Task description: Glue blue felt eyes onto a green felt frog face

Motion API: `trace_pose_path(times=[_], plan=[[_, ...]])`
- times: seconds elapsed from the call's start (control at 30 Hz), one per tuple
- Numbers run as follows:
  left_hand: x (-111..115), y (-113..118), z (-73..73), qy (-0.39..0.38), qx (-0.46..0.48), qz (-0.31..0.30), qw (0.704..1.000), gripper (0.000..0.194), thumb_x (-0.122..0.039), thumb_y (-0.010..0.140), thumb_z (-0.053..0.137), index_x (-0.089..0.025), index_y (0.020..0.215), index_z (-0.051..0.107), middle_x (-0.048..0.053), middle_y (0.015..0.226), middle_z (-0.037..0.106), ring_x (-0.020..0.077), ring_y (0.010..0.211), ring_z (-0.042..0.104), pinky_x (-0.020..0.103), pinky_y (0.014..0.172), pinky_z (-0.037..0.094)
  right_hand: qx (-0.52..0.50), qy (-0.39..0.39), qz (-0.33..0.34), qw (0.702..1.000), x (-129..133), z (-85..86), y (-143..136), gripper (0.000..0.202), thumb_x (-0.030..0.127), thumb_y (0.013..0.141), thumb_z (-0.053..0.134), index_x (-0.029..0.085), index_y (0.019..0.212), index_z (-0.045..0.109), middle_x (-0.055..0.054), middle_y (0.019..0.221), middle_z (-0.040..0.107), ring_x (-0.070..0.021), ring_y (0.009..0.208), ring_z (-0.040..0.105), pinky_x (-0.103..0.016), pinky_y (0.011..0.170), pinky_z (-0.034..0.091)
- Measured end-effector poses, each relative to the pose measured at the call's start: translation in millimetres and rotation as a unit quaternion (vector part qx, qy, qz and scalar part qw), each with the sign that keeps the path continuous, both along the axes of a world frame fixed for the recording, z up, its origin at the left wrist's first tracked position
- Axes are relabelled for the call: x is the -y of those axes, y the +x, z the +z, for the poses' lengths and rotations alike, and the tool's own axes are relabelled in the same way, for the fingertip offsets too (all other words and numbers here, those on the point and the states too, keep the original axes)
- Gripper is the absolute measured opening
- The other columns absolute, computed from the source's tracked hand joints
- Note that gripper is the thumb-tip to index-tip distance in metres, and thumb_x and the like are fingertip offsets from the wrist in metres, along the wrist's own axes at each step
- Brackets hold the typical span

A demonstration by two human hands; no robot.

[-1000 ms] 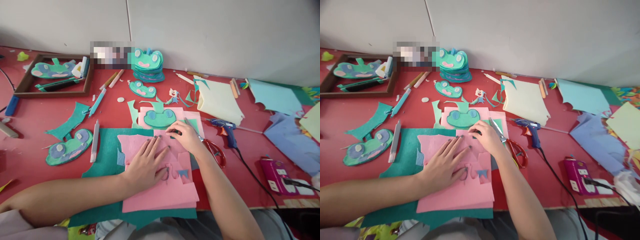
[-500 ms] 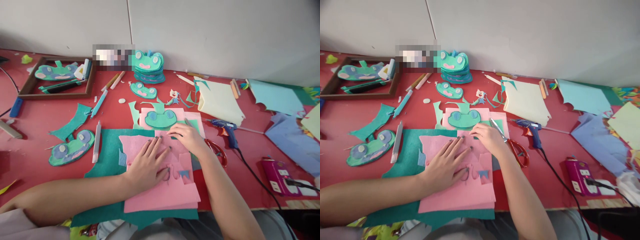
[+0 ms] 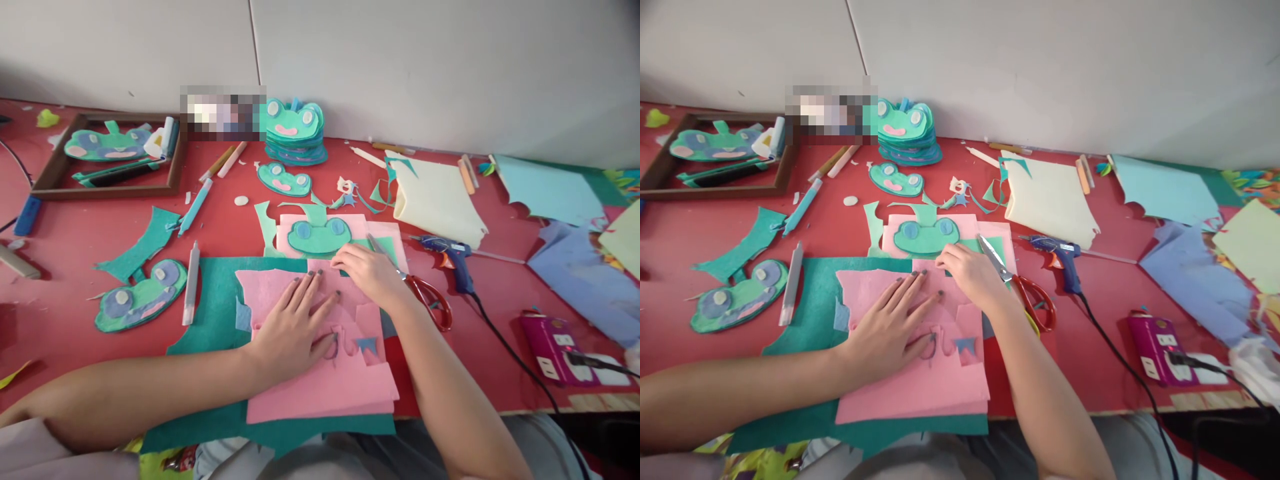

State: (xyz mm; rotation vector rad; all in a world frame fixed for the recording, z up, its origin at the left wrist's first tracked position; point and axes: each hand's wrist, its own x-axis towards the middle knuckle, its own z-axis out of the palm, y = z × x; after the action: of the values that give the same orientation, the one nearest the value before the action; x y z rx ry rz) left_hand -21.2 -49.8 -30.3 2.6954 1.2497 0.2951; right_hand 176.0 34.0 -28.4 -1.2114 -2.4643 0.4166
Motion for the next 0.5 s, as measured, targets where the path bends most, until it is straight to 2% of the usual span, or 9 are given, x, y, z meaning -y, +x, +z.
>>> trace_pose_path(times=[0.17,0.33,0.5], plan=[[0.2,0.4,1.2,-0.001,0.003,0.001,1.0,0.059,-0.047,0.088,0.04,-0.018,0.138,0.035,0.02,0.148,0.023,0.0364,0.135,0.026,0.05,0.106,0.031,-0.069,-0.049,-0.045,0.995,-0.2,-0.1,-1.7,0.011,0.021,0.088,0.05,0.02,0.085,0.061,-0.002,0.088,0.063,-0.0135,0.083,0.059,-0.026,0.073,0.044],[-0.3,0.2,1.9,-0.002,0.005,0.001,1.0,0.058,-0.047,0.088,0.04,-0.018,0.138,0.035,0.019,0.149,0.022,0.0366,0.134,0.026,0.05,0.106,0.032,-0.098,-0.049,-0.106,0.988,-2.4,-0.9,-0.4,0.01,0.024,0.087,0.052,0.021,0.082,0.06,-0.002,0.088,0.064,-0.0146,0.08,0.06,-0.028,0.072,0.044],[-0.1,0.0,0.9,-0.003,0.004,0.0,1.0,0.059,-0.047,0.088,0.04,-0.017,0.138,0.035,0.02,0.148,0.023,0.0375,0.134,0.027,0.05,0.106,0.031,-0.099,-0.09,-0.079,0.988,-1.8,1.4,2.8,0.01,0.023,0.086,0.054,0.023,0.084,0.064,0.0,0.089,0.064,-0.0135,0.083,0.06,-0.028,0.076,0.044]])
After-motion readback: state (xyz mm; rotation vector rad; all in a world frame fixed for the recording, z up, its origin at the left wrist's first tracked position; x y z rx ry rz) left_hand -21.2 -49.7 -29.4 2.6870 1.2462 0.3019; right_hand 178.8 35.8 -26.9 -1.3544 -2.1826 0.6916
